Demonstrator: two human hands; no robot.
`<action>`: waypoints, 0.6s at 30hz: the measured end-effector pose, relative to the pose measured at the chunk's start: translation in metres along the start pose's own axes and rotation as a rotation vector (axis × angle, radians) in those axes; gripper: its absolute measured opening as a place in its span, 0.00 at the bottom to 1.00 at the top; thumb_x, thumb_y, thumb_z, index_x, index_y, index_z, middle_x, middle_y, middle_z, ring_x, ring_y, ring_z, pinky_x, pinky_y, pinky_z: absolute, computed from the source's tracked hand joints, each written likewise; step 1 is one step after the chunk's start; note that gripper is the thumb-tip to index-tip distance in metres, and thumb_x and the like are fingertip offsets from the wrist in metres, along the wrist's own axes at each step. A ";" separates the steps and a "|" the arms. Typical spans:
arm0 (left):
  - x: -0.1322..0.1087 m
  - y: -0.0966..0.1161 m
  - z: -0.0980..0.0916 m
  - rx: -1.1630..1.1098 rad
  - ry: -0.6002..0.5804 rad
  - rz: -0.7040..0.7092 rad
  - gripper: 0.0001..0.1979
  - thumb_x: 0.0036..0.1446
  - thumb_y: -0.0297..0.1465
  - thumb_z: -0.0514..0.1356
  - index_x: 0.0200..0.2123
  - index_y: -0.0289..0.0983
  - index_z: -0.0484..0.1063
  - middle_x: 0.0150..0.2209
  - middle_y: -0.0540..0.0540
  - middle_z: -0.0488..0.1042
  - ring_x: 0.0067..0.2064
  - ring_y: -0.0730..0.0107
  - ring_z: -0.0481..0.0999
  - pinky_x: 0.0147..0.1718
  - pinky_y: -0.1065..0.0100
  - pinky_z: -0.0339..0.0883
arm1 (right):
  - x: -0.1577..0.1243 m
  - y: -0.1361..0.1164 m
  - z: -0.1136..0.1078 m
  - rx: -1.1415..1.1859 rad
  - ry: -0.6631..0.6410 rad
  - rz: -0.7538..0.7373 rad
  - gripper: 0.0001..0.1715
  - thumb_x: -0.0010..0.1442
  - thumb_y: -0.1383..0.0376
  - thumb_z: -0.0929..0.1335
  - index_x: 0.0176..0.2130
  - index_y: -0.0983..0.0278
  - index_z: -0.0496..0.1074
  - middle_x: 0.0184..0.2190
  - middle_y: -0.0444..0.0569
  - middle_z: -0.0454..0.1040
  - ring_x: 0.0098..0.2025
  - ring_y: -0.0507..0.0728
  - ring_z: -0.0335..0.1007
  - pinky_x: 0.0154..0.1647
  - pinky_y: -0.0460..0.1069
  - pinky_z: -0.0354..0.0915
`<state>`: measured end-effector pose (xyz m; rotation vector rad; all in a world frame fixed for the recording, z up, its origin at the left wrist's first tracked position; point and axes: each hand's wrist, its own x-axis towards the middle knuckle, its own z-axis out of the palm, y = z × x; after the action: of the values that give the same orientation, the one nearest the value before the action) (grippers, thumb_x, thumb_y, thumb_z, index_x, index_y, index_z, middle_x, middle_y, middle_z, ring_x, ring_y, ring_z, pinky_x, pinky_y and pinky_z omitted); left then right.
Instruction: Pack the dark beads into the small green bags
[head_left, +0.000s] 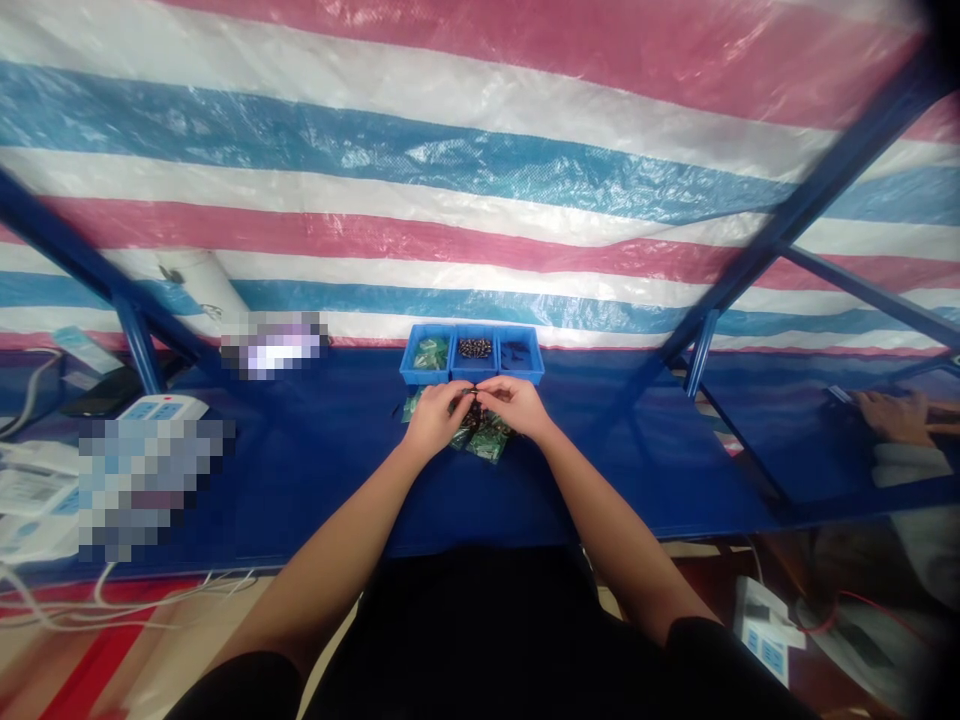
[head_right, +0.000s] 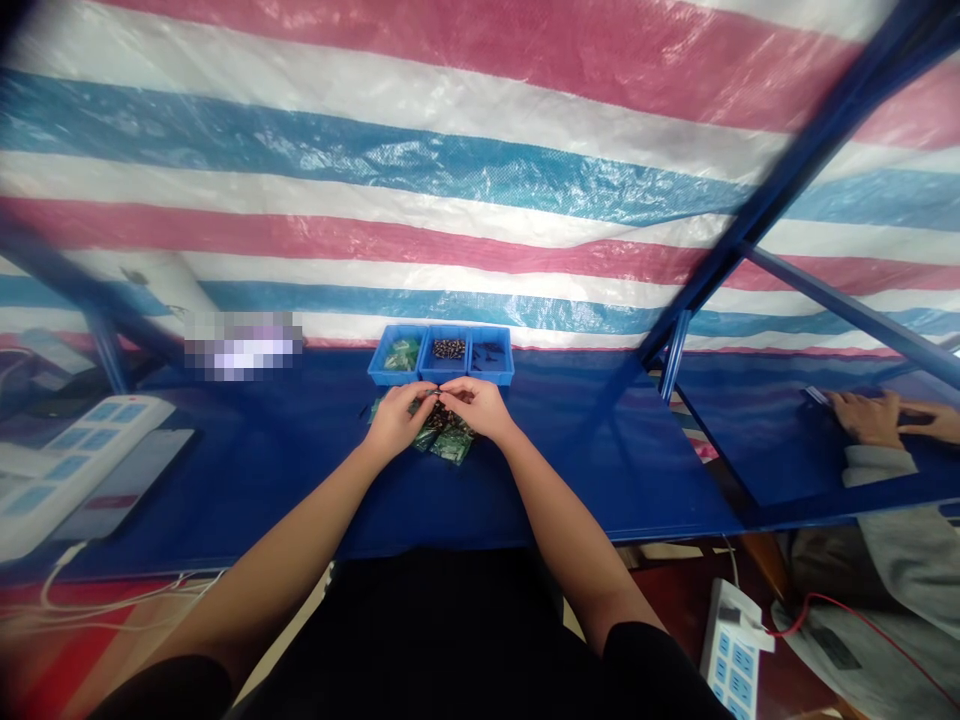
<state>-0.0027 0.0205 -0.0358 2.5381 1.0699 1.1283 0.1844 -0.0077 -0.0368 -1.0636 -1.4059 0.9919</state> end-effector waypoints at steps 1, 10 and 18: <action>0.000 -0.001 0.001 -0.006 0.007 0.001 0.12 0.64 0.38 0.53 0.47 0.41 0.70 0.37 0.47 0.77 0.37 0.65 0.74 0.40 0.63 0.65 | 0.000 0.000 0.000 -0.002 -0.004 0.001 0.21 0.51 0.54 0.72 0.40 0.65 0.76 0.34 0.51 0.79 0.31 0.54 0.75 0.36 0.50 0.72; 0.001 -0.001 0.000 -0.021 -0.015 0.031 0.11 0.65 0.36 0.51 0.42 0.40 0.71 0.36 0.47 0.77 0.36 0.66 0.74 0.40 0.63 0.64 | -0.002 -0.002 0.002 -0.020 -0.013 -0.003 0.20 0.52 0.54 0.72 0.41 0.65 0.76 0.32 0.50 0.78 0.31 0.54 0.75 0.35 0.50 0.72; 0.000 -0.001 0.001 -0.017 -0.013 0.000 0.12 0.64 0.37 0.54 0.47 0.41 0.70 0.35 0.47 0.77 0.37 0.65 0.75 0.40 0.64 0.65 | -0.001 0.000 0.001 -0.018 0.012 0.004 0.20 0.51 0.54 0.72 0.40 0.65 0.76 0.34 0.51 0.79 0.31 0.54 0.75 0.36 0.50 0.72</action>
<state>-0.0028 0.0208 -0.0368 2.5289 1.0526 1.1152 0.1833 -0.0085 -0.0371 -1.0842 -1.4062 0.9756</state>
